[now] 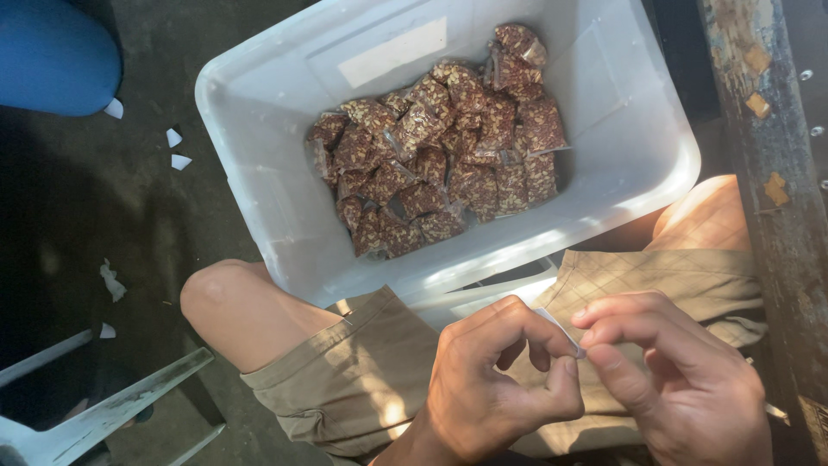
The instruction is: The person repeatedly picks small clear packets of peanuts from a white bin, applies a printed label to each packet, and places the labeled packets on a metal table. The process is repeated for multiple packets.
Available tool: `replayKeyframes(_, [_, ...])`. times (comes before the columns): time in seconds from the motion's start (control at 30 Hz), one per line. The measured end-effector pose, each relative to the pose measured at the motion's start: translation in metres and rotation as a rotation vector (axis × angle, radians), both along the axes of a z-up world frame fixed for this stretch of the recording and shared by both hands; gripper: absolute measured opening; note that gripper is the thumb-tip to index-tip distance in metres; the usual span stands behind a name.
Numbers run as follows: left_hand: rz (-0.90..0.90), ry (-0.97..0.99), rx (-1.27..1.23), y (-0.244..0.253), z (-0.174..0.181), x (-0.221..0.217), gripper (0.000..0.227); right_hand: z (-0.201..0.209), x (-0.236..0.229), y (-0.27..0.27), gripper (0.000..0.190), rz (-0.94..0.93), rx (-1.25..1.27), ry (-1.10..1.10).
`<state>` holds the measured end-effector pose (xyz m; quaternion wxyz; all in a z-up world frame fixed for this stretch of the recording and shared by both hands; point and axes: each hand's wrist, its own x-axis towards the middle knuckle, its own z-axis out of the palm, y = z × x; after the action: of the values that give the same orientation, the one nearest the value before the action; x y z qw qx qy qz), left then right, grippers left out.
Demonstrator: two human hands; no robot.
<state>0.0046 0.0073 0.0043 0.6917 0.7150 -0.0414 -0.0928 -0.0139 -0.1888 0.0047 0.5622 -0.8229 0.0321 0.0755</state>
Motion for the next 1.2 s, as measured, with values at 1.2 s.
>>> replayKeyframes(1.2, [-0.04, 0.41, 0.023, 0.045, -0.052, 0.023, 0.01, -0.068, 0.029, 0.025, 0.018, -0.071, -0.049, -0.133])
